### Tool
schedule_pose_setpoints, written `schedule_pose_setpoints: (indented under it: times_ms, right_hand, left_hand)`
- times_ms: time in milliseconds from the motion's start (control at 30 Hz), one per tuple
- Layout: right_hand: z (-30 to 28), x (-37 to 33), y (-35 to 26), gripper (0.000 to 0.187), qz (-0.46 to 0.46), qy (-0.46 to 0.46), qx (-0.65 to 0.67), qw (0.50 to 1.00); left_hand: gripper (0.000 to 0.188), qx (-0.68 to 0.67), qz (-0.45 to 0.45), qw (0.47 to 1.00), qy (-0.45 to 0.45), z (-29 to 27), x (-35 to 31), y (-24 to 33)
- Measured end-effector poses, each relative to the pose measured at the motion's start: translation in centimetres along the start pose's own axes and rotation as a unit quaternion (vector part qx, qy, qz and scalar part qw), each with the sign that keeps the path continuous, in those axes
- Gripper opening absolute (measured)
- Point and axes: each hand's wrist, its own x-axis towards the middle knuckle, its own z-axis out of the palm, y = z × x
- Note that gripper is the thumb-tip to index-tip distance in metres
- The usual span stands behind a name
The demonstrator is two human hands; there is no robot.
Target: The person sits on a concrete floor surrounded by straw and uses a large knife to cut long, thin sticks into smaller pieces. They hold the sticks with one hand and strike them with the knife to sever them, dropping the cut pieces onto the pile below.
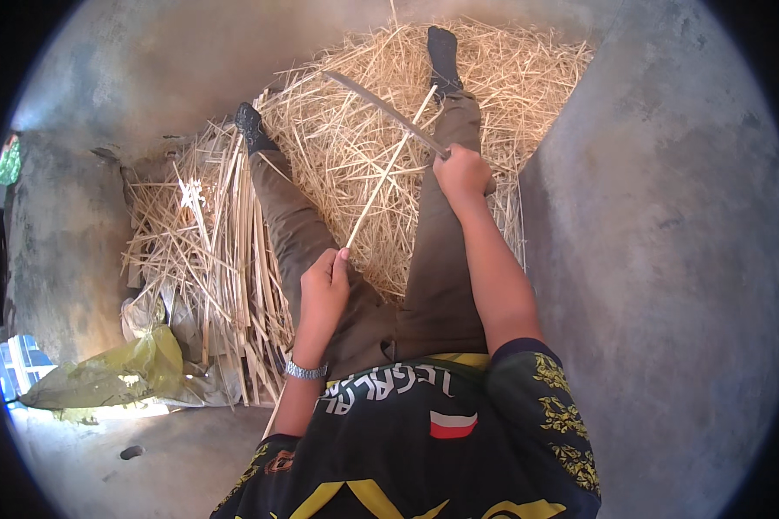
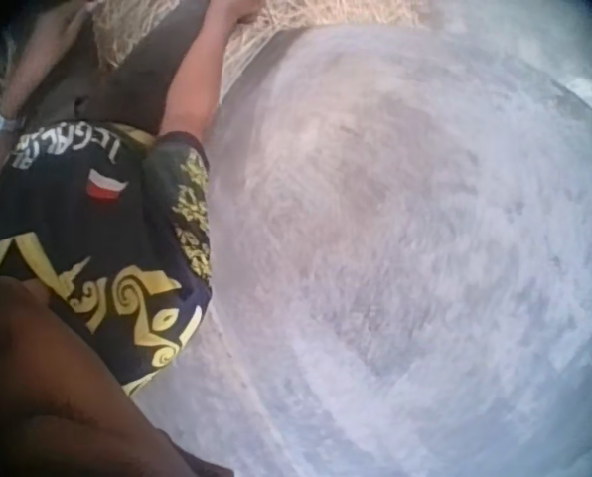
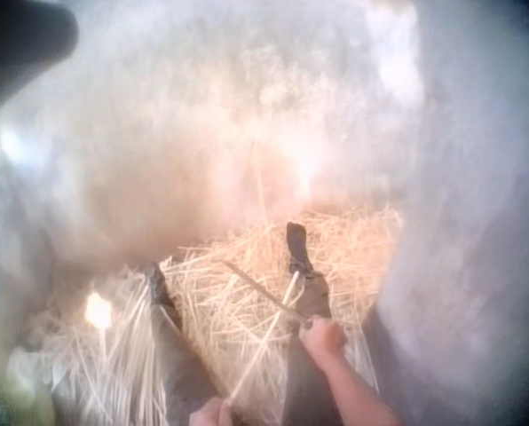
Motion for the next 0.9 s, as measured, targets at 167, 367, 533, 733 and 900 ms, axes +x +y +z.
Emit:
schedule_pose_setpoints:
  times_ms: [167,367,533,733,900]
  right_hand:
    - [-2.0,-1.9,0.4,0.019,-0.206,-0.011,0.021,0.978]
    - [-3.9,2.4,1.7,0.022,-0.075,0.059,-0.007,0.995]
    - [-5.6,-0.4,2.5,0.019,-0.214,0.022,0.008,0.976]
    - [-6.8,3.8,3.6,0.021,0.006,0.004,0.033,0.999]
    - [-5.4,2.3,4.0,0.013,-0.174,0.097,0.014,0.98]
  left_hand:
    - [0.033,-0.046,-0.017,0.999,-0.016,0.4,0.1,-0.4]
    - [0.031,-0.043,-0.014,0.999,-0.028,0.1,-0.8,2.4]
    - [0.03,-0.067,-0.024,0.997,-0.026,0.2,-0.6,1.9]
    - [0.028,-0.031,0.003,0.999,-0.024,-0.7,-1.1,3.9]
    - [0.025,-0.016,0.007,1.0,-0.005,-0.8,-0.9,3.7]
